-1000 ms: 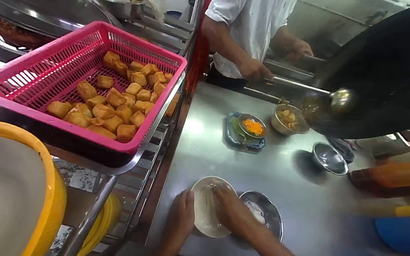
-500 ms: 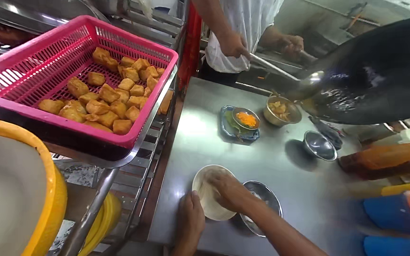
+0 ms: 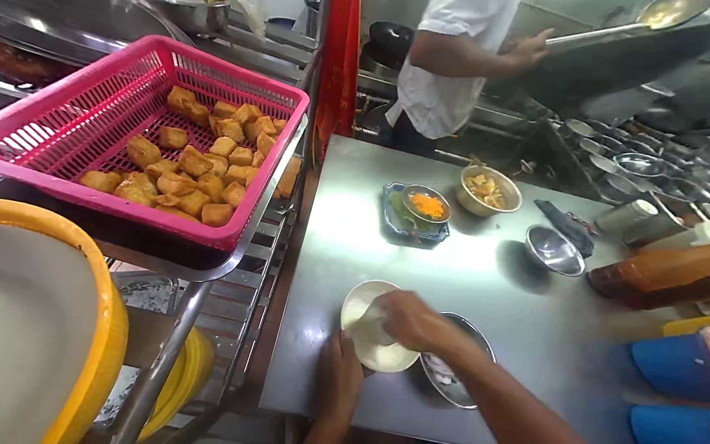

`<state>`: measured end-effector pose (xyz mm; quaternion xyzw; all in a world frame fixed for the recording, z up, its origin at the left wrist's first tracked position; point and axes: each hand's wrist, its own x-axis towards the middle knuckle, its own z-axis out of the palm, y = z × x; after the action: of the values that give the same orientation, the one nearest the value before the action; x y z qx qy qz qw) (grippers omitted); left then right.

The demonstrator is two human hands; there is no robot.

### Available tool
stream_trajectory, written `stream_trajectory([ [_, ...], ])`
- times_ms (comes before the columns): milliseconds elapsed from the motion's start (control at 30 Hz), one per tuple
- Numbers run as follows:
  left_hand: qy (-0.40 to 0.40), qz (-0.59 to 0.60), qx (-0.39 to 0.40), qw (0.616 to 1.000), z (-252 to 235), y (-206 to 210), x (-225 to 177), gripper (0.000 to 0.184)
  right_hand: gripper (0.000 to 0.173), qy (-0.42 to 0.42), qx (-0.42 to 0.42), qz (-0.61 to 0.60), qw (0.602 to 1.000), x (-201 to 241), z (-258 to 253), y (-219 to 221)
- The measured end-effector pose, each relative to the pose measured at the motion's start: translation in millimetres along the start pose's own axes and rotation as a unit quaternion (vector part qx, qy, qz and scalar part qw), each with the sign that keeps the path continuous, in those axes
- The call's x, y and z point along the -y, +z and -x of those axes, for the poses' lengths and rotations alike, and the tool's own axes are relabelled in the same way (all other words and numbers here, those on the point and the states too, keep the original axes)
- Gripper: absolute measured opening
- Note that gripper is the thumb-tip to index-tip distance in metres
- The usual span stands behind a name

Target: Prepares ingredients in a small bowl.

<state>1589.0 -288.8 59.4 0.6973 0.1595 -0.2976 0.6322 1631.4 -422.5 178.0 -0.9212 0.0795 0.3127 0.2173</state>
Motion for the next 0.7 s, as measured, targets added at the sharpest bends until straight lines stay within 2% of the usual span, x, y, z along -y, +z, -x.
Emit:
stream_trajectory([
  [100, 0.024, -0.045, 0.005, 0.999, -2, -10, -3, 0.050, 0.013, -0.068, -0.145, 0.046, 0.986, 13, 59, -51],
  [200, 0.040, -0.072, 0.015, 0.996, -5, -14, -4, 0.051, 0.021, -0.068, -0.286, 0.092, 0.951, 25, 110, -87],
  [300, 0.048, -0.066, 0.020, 0.996, -5, -14, 0, 0.048, 0.019, -0.068, -0.364, 0.081, 0.925, 18, 121, -96],
  [367, 0.055, -0.069, 0.012, 0.996, -3, -13, 1, 0.045, 0.020, -0.069, -0.333, 0.021, 0.940, 8, 99, -82],
  [433, 0.064, -0.089, -0.004, 0.994, -2, -10, -2, 0.044, 0.018, -0.066, -0.269, -0.011, 0.961, -11, 46, -46],
  [500, 0.071, -0.110, -0.016, 0.991, -5, -7, -10, 0.043, 0.033, -0.042, -0.133, 0.026, 0.990, -29, -18, 6],
  [567, 0.077, -0.134, -0.023, 0.988, -9, -1, -19, 0.041, 0.044, -0.089, 0.014, 0.093, 0.992, -48, -50, 42],
  [633, 0.080, -0.147, -0.022, 0.986, -18, 2, -27, 0.041, 0.035, -0.148, 0.069, 0.116, 0.980, -59, -44, 25],
  [667, 0.078, -0.149, -0.021, 0.986, -22, 2, -30, 0.041, 0.031, -0.159, 0.062, 0.122, 0.978, -63, -40, 10],
  [700, 0.075, -0.149, -0.018, 0.986, -25, 3, -31, 0.041, 0.034, -0.147, 0.043, 0.131, 0.979, -68, -39, 2],
])
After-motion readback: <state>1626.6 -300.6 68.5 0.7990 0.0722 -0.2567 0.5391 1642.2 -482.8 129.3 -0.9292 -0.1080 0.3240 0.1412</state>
